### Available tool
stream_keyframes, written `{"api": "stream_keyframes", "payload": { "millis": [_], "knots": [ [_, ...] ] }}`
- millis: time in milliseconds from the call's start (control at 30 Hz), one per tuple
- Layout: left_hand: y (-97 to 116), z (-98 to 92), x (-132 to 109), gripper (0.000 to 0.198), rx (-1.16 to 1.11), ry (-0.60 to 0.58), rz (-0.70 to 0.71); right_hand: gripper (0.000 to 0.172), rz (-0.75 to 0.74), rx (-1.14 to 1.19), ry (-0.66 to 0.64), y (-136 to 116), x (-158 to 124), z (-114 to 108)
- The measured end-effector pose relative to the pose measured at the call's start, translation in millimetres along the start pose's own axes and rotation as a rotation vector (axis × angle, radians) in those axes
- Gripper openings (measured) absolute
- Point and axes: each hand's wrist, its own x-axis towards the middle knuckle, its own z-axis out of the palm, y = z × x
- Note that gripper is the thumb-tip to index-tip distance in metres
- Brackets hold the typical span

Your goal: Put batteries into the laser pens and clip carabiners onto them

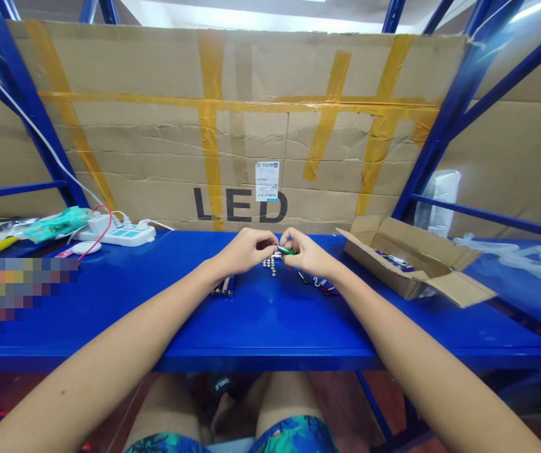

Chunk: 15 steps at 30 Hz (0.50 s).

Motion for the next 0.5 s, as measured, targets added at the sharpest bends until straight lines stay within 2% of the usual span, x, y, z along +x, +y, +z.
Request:
{"api": "stream_keyframes", "payload": {
  "millis": [167,367,500],
  "knots": [
    [-1.9,1.0,-1.1,0.012,0.001,-0.02,-0.025,0.025,-0.014,-0.013,0.007,3.4,1.2,-4.2],
    [-4.0,4.2,-1.8,0.011,-0.067,0.023,-0.124,0.014,-0.123,-0.309,0.084,-0.1,2.2,-6.8],
    [0.2,4.2,-0.4,0.012,-0.124,0.066,-0.209,0.014,-0.193,-0.492,0.19,-3.3,2.7,-8.8]
  ]
}}
